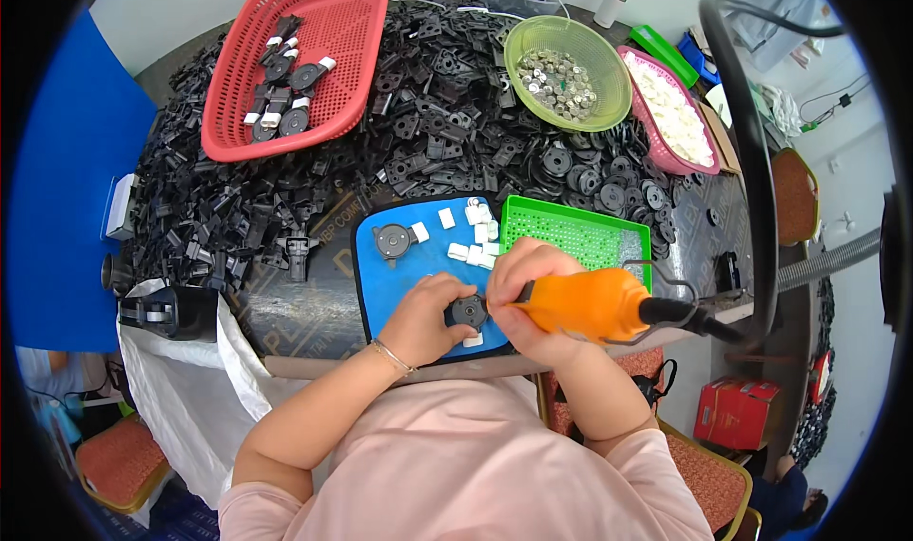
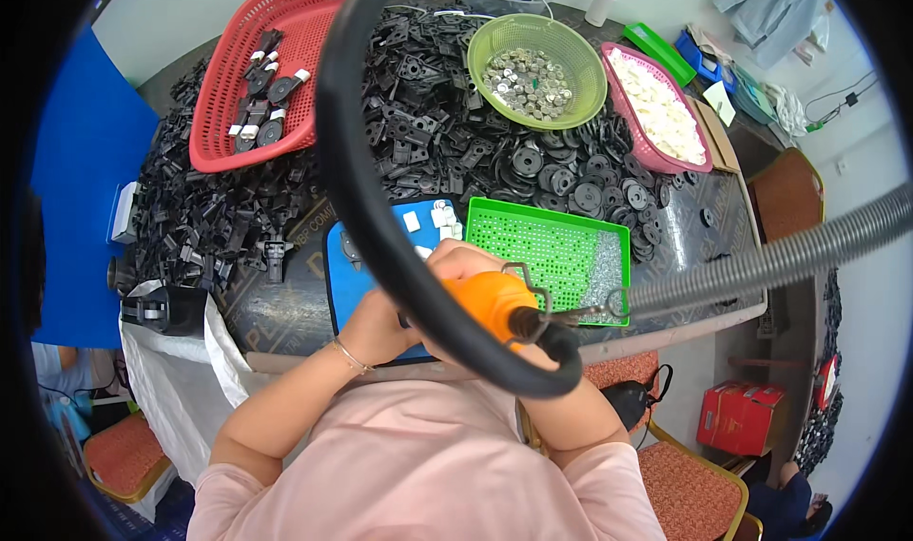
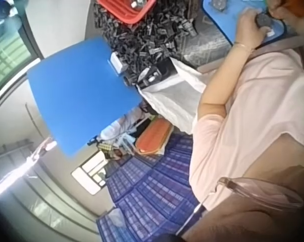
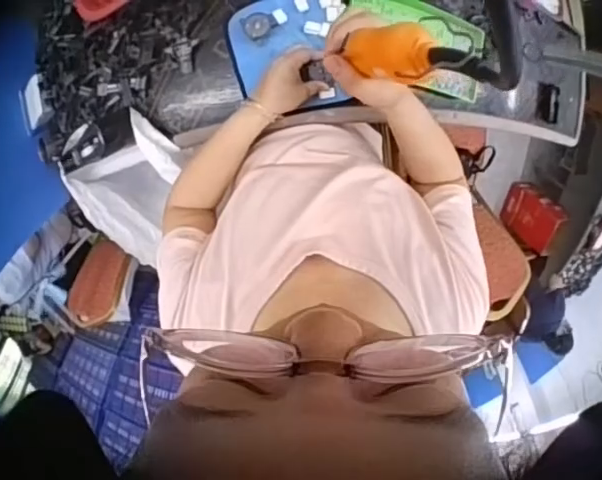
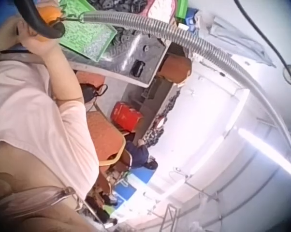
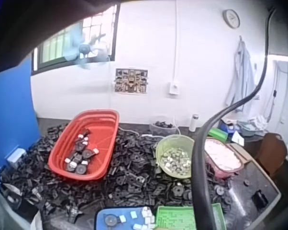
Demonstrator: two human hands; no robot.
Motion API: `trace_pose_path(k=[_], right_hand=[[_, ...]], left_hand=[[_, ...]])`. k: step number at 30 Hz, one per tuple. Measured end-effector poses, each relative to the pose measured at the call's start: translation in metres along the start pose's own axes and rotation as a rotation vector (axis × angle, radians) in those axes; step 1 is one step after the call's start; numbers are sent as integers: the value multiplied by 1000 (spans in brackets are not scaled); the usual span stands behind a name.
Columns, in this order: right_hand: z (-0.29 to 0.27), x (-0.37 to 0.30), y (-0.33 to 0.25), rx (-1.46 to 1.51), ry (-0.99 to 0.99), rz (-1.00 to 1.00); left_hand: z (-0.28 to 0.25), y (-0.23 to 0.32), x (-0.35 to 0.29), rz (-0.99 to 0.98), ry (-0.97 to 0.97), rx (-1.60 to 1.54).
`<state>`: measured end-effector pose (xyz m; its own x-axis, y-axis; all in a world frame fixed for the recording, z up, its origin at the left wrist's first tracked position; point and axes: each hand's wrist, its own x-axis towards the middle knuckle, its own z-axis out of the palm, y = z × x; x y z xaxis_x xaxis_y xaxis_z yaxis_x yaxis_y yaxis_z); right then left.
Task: Assembling plastic toy components using an electric screwdriver at a factory workbench.
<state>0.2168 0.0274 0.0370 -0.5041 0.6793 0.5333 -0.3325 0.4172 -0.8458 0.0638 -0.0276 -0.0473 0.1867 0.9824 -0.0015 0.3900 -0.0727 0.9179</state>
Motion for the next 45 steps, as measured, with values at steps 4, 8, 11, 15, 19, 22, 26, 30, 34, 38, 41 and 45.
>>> trace_pose_path(k=[4, 8, 11, 15, 19, 22, 26, 30, 34, 38, 41, 45], right_hand=[[-5, -1, 0, -57, -46, 20], [-17, 10, 0, -44, -86, -92], [-22, 9, -20, 388, 146, -62], [-51, 1, -14, 133, 189, -68], [-57, -17, 4, -43, 199, 2], [-56, -19, 5, -58, 235, -17], [-55, -17, 5, -53, 238, -14], [-56, -19, 6, -68, 226, -12], [-55, -20, 7, -23, 216, -17], [-52, -12, -7, -5, 231, -35], [-37, -2, -20, 60, 242, -107], [-8, 7, -14, 146, 90, -52]], left_hand=[[-4, 5, -1, 47, -4, 91], [-4, 9, 2, 10, -26, 86], [-7, 7, 0, -14, -19, 87], [-6, 10, 0, 39, 9, 156], [-5, 10, 0, 22, 12, 144], [-7, 13, 1, 4, -3, 135], [-6, 10, 0, 27, 16, 134], [-6, 10, 0, 24, 18, 136], [-6, 10, 0, 21, 13, 139], [-6, 9, -1, 32, 23, 146], [-6, 7, -2, -1, -10, 93], [-5, 4, -1, 34, 0, 97]])
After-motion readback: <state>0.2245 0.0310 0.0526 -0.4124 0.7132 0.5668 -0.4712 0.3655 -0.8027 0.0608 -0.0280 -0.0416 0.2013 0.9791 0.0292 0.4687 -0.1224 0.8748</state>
